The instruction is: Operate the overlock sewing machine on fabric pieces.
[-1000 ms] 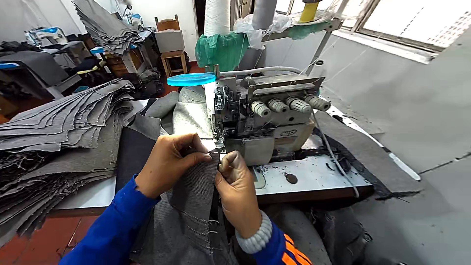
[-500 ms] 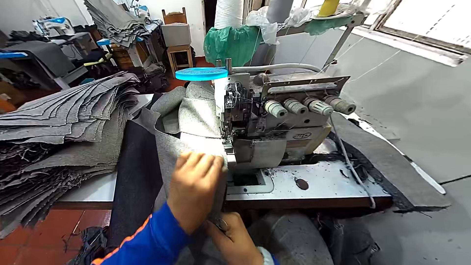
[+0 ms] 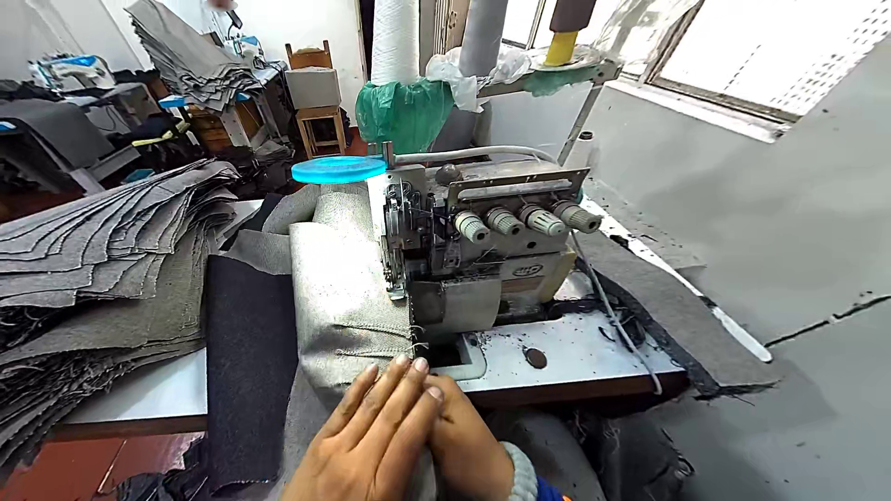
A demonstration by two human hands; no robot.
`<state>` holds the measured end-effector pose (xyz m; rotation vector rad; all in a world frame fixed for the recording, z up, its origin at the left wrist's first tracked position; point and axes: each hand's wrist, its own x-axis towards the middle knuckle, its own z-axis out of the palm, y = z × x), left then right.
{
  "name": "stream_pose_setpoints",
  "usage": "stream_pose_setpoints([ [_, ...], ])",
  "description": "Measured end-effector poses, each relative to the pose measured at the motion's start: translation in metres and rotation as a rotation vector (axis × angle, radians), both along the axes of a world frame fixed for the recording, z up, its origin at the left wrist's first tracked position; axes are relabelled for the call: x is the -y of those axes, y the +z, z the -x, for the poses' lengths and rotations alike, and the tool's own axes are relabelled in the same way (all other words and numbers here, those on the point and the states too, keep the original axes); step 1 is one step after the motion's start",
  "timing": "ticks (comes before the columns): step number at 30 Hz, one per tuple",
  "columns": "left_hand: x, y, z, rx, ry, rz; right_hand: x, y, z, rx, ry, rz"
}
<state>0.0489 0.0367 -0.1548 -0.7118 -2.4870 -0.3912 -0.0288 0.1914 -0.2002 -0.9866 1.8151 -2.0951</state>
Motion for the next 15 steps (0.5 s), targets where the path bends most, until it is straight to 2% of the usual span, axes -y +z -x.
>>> stream_pose_setpoints([
  [4, 0.023, -0.016, 0.000, -0.071, 0.026, 0.216, 0.005, -0.001, 0.001, -0.162, -0.108, -0.118],
  [9, 0.043, -0.003, 0.032, -0.221, -0.084, 0.256, 0.019, -0.002, 0.004, -0.370, -0.381, -0.215],
  [11, 0.049, 0.009, 0.046, -0.199, -0.138, 0.251, 0.027, 0.000, 0.008, -0.384, -0.443, -0.214],
  [15, 0.057, 0.025, 0.067, -0.125, -0.174, 0.236, 0.039, 0.008, 0.019, -0.271, -0.483, -0.151],
])
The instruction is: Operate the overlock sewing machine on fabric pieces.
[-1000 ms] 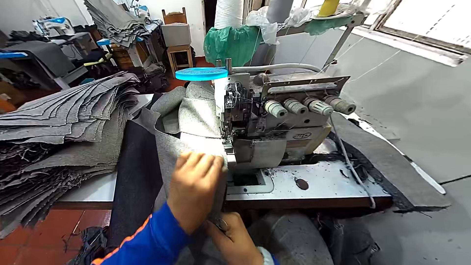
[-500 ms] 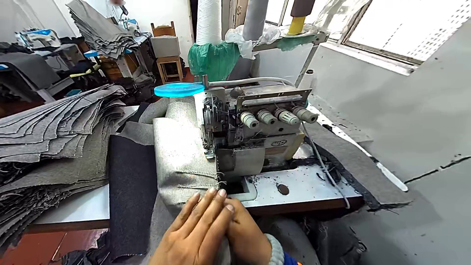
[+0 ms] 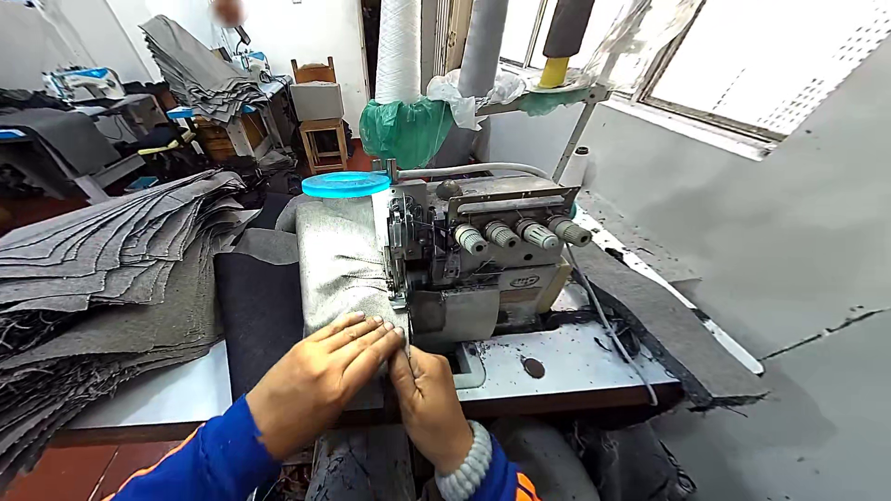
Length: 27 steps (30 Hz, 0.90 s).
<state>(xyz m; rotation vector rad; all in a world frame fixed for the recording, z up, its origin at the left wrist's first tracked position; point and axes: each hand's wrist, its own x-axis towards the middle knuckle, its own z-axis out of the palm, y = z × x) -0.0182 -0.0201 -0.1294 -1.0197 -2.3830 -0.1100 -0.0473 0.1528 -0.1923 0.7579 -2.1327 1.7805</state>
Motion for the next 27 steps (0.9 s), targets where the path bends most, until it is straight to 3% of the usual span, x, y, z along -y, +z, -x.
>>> stream_pose_setpoints([
  [3, 0.007, 0.001, 0.015, 0.023, -0.013, -0.033, 0.005, -0.002, -0.004, -0.067, 0.039, 0.018],
  [9, 0.024, -0.002, 0.049, 0.086, -0.012, -0.153, 0.004, -0.045, -0.031, -0.161, 0.011, 0.063],
  [16, 0.056, 0.019, 0.097, 0.229, 0.103, -0.062, -0.033, -0.034, -0.028, -0.150, -0.105, -0.090],
  [20, 0.052, 0.064, 0.120, 0.478, 0.293, 0.222, -0.055, -0.031, -0.021, -0.110, -0.134, -0.139],
  [23, 0.031, 0.104, 0.126, 0.793, 0.473, 0.340, -0.064, -0.030, -0.013, -0.078, -0.169, -0.168],
  [25, 0.027, 0.111, 0.133, 0.965, 0.539, 0.354, -0.069, -0.039, -0.002, -0.098, -0.222, -0.212],
  [27, 0.032, 0.108, 0.143, 0.999, 0.532, 0.376, -0.073, -0.054, 0.012, -0.165, -0.272, -0.283],
])
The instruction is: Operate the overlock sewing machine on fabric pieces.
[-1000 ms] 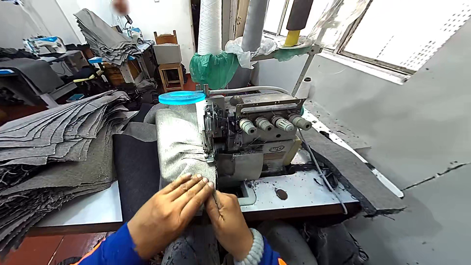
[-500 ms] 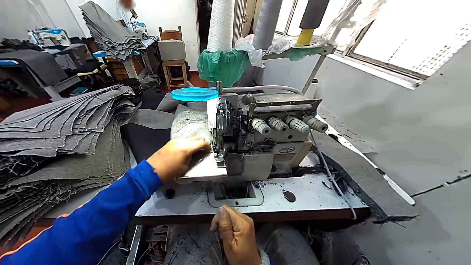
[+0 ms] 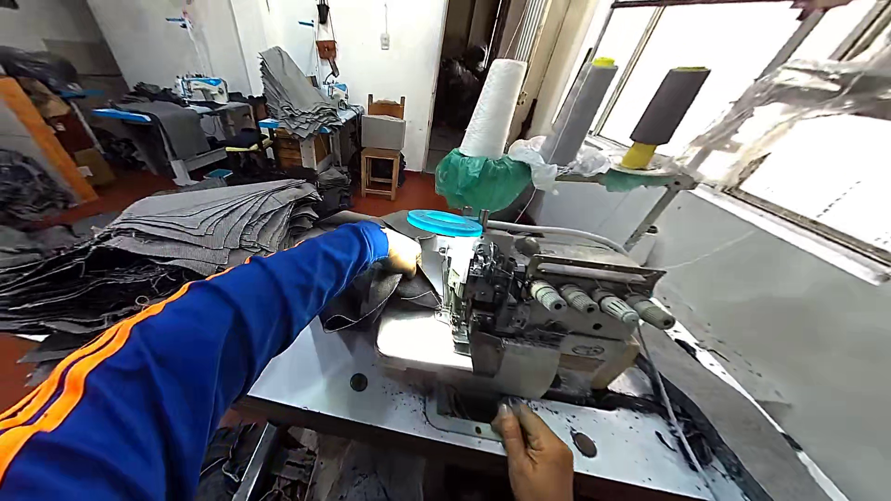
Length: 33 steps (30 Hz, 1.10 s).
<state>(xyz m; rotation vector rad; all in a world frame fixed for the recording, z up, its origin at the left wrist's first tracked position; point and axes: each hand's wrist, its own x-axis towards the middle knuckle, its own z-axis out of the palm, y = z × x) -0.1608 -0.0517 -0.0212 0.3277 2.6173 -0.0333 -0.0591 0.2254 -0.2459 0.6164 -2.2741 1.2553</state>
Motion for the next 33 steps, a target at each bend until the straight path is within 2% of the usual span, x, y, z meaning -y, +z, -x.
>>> stream_pose_setpoints([
  [3, 0.017, -0.016, 0.019, 0.010, -0.077, -0.039, 0.002, -0.007, 0.011, -0.058, -0.005, -0.111],
  [6, 0.018, -0.016, 0.006, 0.049, 0.073, -0.196, 0.002, -0.008, 0.013, -0.066, 0.014, -0.183],
  [9, 0.028, -0.024, 0.002, 0.126, 0.255, -0.485, 0.000, -0.009, 0.014, -0.065, 0.048, -0.196],
  [11, 0.033, -0.026, 0.001, 0.194, 0.239, -0.594, -0.001, -0.011, 0.015, -0.059, 0.064, -0.175],
  [14, 0.030, -0.016, 0.001, 0.218, 0.007, -0.478, -0.001, -0.012, 0.015, -0.062, 0.057, -0.165],
  [17, 0.008, 0.006, -0.005, 0.088, -0.023, -0.185, 0.000, -0.014, 0.016, -0.086, 0.033, -0.166],
  [19, 0.006, 0.012, -0.003, 0.043, -0.027, -0.131, 0.000, -0.018, 0.017, -0.103, 0.024, -0.164],
  [24, 0.016, 0.015, 0.017, 0.118, -0.141, -0.278, -0.002, -0.019, 0.018, -0.098, 0.033, -0.140],
  [29, 0.031, 0.004, 0.029, 0.295, -0.082, -0.393, -0.006, -0.024, 0.020, -0.093, 0.046, -0.098],
  [33, 0.031, 0.000, 0.024, 0.345, 0.041, -0.457, -0.007, -0.030, 0.025, -0.122, 0.025, -0.096],
])
